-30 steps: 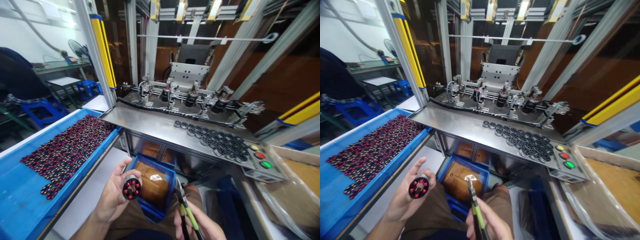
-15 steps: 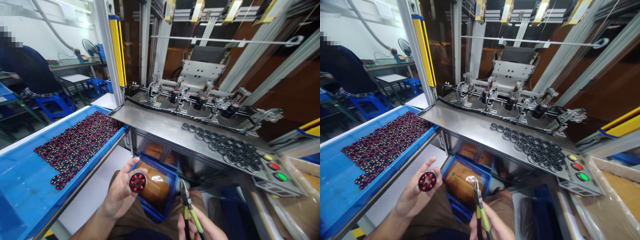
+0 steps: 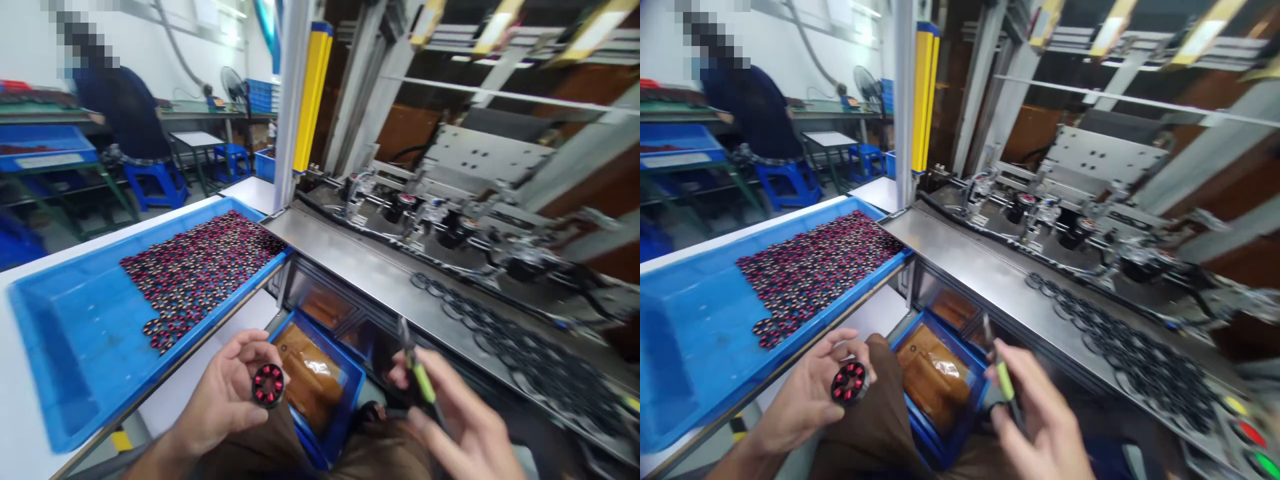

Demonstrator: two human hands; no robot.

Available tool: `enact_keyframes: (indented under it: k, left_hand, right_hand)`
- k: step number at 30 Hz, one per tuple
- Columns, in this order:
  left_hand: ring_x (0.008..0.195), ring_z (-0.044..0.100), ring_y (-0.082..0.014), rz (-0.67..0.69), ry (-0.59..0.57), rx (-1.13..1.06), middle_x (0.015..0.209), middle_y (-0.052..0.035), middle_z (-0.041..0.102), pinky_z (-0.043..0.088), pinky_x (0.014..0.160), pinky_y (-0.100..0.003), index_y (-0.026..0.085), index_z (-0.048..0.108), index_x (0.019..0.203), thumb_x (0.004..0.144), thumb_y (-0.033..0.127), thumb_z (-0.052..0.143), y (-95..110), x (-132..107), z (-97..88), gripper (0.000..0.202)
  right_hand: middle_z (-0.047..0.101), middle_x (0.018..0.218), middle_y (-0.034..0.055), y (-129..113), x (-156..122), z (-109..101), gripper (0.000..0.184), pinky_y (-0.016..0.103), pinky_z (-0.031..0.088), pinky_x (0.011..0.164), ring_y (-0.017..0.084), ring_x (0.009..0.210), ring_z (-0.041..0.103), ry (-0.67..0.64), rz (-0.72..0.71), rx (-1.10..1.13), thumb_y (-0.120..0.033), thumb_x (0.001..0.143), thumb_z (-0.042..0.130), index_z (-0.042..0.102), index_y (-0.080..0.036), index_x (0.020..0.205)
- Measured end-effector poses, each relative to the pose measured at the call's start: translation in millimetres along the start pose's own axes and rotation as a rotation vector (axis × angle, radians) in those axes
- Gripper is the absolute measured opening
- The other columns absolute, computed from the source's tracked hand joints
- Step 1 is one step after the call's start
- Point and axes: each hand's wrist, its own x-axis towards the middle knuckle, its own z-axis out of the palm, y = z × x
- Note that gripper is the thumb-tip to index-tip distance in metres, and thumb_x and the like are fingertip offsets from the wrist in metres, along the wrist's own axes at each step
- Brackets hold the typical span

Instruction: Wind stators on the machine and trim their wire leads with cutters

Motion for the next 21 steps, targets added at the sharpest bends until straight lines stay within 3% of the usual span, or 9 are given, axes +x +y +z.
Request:
enact_keyframes:
  k: [2,4,6,9,13,18,21]
  left_hand:
    - [0.093,0.069,-0.022,0.067,0.126,0.264,0.1,-0.006,0.065,0.054,0.082,-0.031,0.026,0.054,0.122,0.065,0.024,0.085,27,-15,-31.6,0.064]
    - [0.097,0.069,-0.0231,0.082,0.294,0.652,0.102,-0.0085,0.065,0.053,0.086,-0.034,0.023,0.052,0.122,0.071,0.026,0.078,58,-27,-70.1,0.057]
    - [0.098,0.067,-0.0248,-0.008,0.435,1.127,0.105,-0.0103,0.067,0.053,0.087,-0.036,0.02,0.055,0.118,0.071,0.035,0.074,90,-34,-112.3,0.053]
    - [0.084,0.065,-0.0268,-0.087,0.577,1.333,0.09,-0.0064,0.07,0.051,0.082,-0.042,0.019,0.063,0.104,0.062,0.034,0.077,123,-33,-171.2,0.046]
    - [0.08,0.064,-0.0243,-0.149,0.603,1.445,0.09,-0.0039,0.07,0.049,0.081,-0.04,0.019,0.065,0.1,0.064,0.027,0.076,128,-20,-217.5,0.039]
    - [0.089,0.064,-0.0198,-0.19,0.525,1.481,0.099,-0.0051,0.067,0.051,0.083,-0.041,0.015,0.063,0.105,0.087,0.033,0.064,107,0,-233.6,0.025]
    - [0.09,0.064,-0.0193,-0.186,0.507,1.449,0.103,-0.0056,0.066,0.054,0.081,-0.04,0.015,0.062,0.106,0.09,0.032,0.062,104,8,-238.4,0.024]
  right_hand:
    - [0.062,0.122,0.0109,6,59,-16,0.053,0.043,0.043,0.1,0.029,0.108,0.061,0.097,-0.216,-0.329,-0.035,0.081,0.065,0.056,-0.026,0.132]
    - [0.064,0.117,0.0138,20,122,-23,0.054,0.039,0.046,0.093,0.029,0.104,0.063,0.177,-0.296,-0.577,-0.033,0.078,0.064,0.059,-0.019,0.13]
    - [0.065,0.118,0.0158,36,179,-20,0.05,0.037,0.045,0.092,0.029,0.106,0.063,0.15,-0.264,-0.73,-0.032,0.08,0.062,0.061,-0.015,0.127]
    - [0.069,0.108,0.017,53,236,-4,0.046,0.039,0.046,0.083,0.032,0.1,0.065,0.132,-0.196,-0.814,-0.041,0.076,0.067,0.068,-0.014,0.113]
    - [0.069,0.104,0.0183,56,262,19,0.044,0.04,0.045,0.082,0.033,0.1,0.065,0.142,-0.22,-0.824,-0.048,0.079,0.062,0.07,-0.013,0.105]
    - [0.07,0.105,0.0197,54,258,32,0.042,0.041,0.046,0.088,0.034,0.104,0.064,0.16,-0.262,-0.834,-0.049,0.081,0.06,0.07,-0.012,0.099]
    - [0.071,0.103,0.019,58,258,33,0.036,0.041,0.047,0.089,0.034,0.103,0.065,0.183,-0.289,-0.814,-0.047,0.08,0.062,0.07,-0.014,0.093]
